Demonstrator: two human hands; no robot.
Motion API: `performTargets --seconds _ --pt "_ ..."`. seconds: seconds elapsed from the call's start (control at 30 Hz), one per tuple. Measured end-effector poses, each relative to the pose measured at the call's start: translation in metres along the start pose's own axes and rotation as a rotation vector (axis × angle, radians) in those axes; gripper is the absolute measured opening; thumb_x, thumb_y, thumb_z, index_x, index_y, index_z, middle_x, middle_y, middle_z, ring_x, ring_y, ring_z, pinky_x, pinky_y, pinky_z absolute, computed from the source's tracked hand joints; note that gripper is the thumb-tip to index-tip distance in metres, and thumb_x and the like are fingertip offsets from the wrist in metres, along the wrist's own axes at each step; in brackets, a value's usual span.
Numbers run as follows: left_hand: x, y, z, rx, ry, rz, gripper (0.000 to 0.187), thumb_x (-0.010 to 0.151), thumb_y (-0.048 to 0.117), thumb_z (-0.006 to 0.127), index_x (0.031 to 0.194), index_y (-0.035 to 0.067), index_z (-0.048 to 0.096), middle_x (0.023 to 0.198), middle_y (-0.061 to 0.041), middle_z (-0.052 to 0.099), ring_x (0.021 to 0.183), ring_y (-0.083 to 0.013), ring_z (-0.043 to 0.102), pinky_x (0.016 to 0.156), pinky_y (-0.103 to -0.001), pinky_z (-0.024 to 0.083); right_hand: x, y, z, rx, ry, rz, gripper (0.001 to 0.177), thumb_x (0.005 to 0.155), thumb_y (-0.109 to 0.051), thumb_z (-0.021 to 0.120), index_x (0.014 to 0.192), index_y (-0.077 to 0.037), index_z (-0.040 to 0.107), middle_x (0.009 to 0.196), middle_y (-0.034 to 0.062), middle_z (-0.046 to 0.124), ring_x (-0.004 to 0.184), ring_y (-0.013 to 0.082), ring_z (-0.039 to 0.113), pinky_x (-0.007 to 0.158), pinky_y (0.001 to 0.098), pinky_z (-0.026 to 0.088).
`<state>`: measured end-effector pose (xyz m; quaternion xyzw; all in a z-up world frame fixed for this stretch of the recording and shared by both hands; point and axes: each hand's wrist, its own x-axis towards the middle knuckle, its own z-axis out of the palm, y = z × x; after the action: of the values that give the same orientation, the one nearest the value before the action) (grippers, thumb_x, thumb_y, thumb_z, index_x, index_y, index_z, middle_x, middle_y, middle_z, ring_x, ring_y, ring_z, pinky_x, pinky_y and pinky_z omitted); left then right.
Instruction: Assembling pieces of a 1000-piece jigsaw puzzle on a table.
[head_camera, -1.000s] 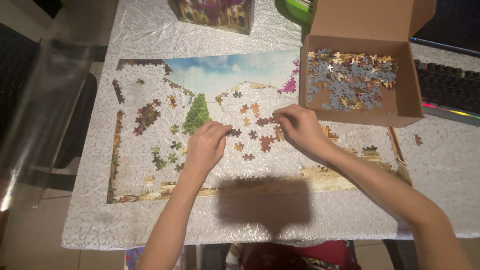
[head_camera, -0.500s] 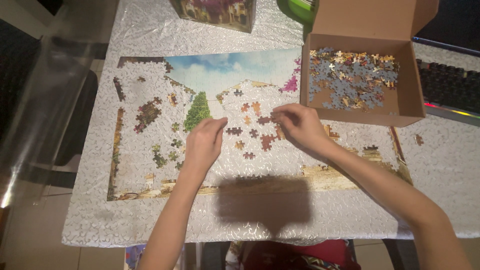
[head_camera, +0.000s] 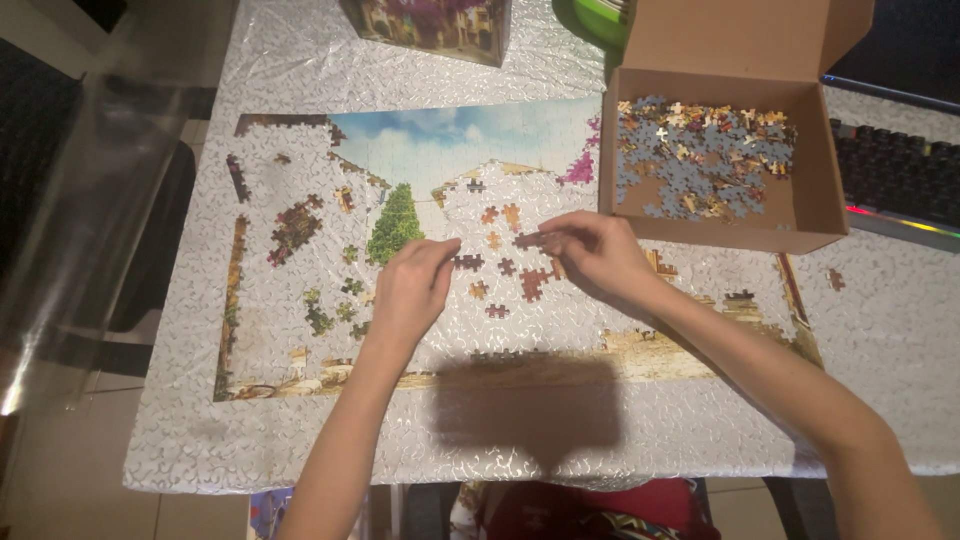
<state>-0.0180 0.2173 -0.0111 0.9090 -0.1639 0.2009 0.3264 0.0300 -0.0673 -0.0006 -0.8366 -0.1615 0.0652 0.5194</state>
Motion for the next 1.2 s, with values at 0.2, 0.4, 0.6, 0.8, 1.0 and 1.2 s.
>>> performTargets --seconds 0.2,0.4,0.6,0.8,1.0,1.2 --pt "0.001 0.002 -0.001 -0.014 -0.010 0.006 0.025 0.088 -0.001 0.068 0.111 0.002 0.076 0.101 -0.016 0.076 0.090 -0.0294 0.073 0.082 -0.040 0.059 0.001 0.005 0.000 0.054 -0.038 -0.013 0.039 0.093 0.006 0.050 0.122 -0.006 0.073 0.091 0.0051 0.077 0.089 0.0090 0.071 0.082 0.0264 0.058" --pt "0.000 0.003 0.003 -0.034 -0.005 0.017 0.024 0.088 0.001 0.069 0.111 0.003 0.076 0.102 -0.014 0.076 0.090 -0.0279 0.073 0.082 -0.039 0.059 0.000 -0.005 -0.001 0.028 -0.047 0.094 0.043 0.091 0.007 0.048 0.123 -0.007 0.073 0.091 0.0047 0.077 0.084 0.0099 0.070 0.077 0.0273 0.058" --pt "-0.002 0.000 0.007 -0.036 -0.017 -0.004 0.022 0.090 0.002 0.068 0.110 0.005 0.076 0.103 -0.013 0.077 0.089 -0.0260 0.074 0.080 -0.037 0.060 -0.003 -0.015 -0.001 0.081 -0.058 0.130 0.043 0.091 0.007 0.046 0.122 -0.007 0.074 0.093 0.0056 0.075 0.085 0.0092 0.068 0.074 0.0265 0.057" --pt "-0.001 0.003 0.002 -0.017 -0.021 -0.017 0.021 0.090 0.003 0.068 0.110 0.005 0.076 0.103 -0.012 0.077 0.090 -0.0258 0.074 0.081 -0.037 0.060 -0.004 -0.016 0.000 0.126 -0.055 0.164 0.043 0.091 0.007 0.045 0.122 -0.006 0.073 0.094 0.0047 0.075 0.081 0.0099 0.066 0.070 0.0276 0.056" --pt "-0.001 0.001 0.002 -0.014 -0.008 0.009 0.020 0.091 0.003 0.068 0.109 0.004 0.075 0.102 -0.012 0.076 0.093 -0.0284 0.072 0.081 -0.040 0.058 -0.005 -0.017 0.000 0.107 -0.067 0.138 0.048 0.088 0.010 0.042 0.122 -0.006 0.074 0.090 0.0058 0.076 0.081 0.0100 0.068 0.072 0.0270 0.057" --pt "-0.002 0.000 0.003 -0.034 0.009 0.024 0.021 0.091 -0.001 0.065 0.108 0.004 0.075 0.100 -0.013 0.075 0.092 -0.0289 0.072 0.081 -0.040 0.058 -0.006 -0.021 0.002 0.199 -0.069 0.239 0.046 0.090 0.009 0.044 0.121 -0.007 0.074 0.089 0.0044 0.072 0.064 0.0084 0.058 0.051 0.0259 0.047"
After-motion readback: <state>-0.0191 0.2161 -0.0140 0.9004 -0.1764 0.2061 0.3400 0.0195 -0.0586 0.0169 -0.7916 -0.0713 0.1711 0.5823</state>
